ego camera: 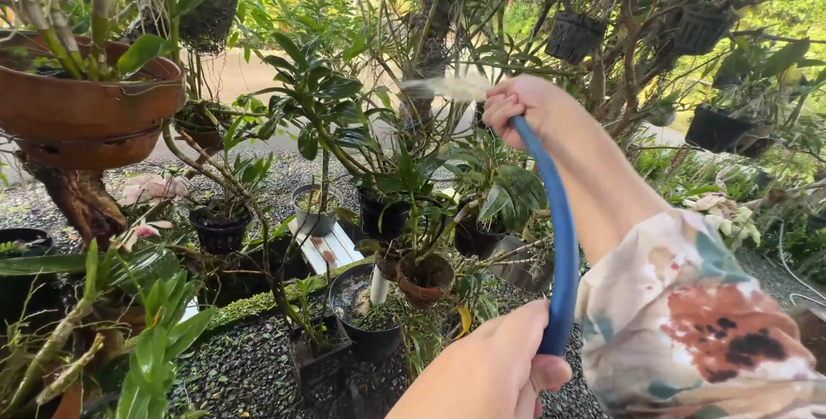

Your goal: Watering various potted and hanging plants in a garden using a hose.

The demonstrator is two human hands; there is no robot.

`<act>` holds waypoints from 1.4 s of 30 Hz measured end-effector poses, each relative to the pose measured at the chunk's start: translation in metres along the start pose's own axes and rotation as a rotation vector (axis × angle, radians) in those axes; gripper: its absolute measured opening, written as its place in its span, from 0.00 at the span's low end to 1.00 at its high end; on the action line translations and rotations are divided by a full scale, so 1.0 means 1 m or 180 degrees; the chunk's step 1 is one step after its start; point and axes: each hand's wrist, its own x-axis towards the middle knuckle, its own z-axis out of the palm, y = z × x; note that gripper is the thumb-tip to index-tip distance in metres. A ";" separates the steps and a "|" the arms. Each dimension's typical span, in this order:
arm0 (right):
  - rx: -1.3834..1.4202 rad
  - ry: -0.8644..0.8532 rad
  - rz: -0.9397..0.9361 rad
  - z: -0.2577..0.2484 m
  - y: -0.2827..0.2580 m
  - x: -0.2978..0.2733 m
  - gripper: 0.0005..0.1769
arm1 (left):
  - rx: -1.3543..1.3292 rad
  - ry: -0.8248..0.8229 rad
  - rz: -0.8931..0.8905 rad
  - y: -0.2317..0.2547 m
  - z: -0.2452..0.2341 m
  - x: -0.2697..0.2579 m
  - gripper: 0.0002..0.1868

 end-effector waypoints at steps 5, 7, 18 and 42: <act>-0.0002 -0.0180 0.0247 0.003 0.017 0.006 0.11 | 0.0472 0.0164 0.0608 -0.022 0.012 0.013 0.19; 0.0077 -0.0337 0.0321 0.006 0.018 0.004 0.12 | 0.0465 0.0335 0.0868 -0.027 0.015 0.015 0.22; 0.0743 -0.0732 0.0104 0.027 0.006 -0.018 0.08 | 0.0407 0.0154 0.0226 -0.005 0.011 -0.010 0.26; 0.0843 -0.0167 -0.0489 0.036 -0.006 -0.003 0.10 | 0.0516 0.0918 0.0834 -0.043 -0.008 0.003 0.26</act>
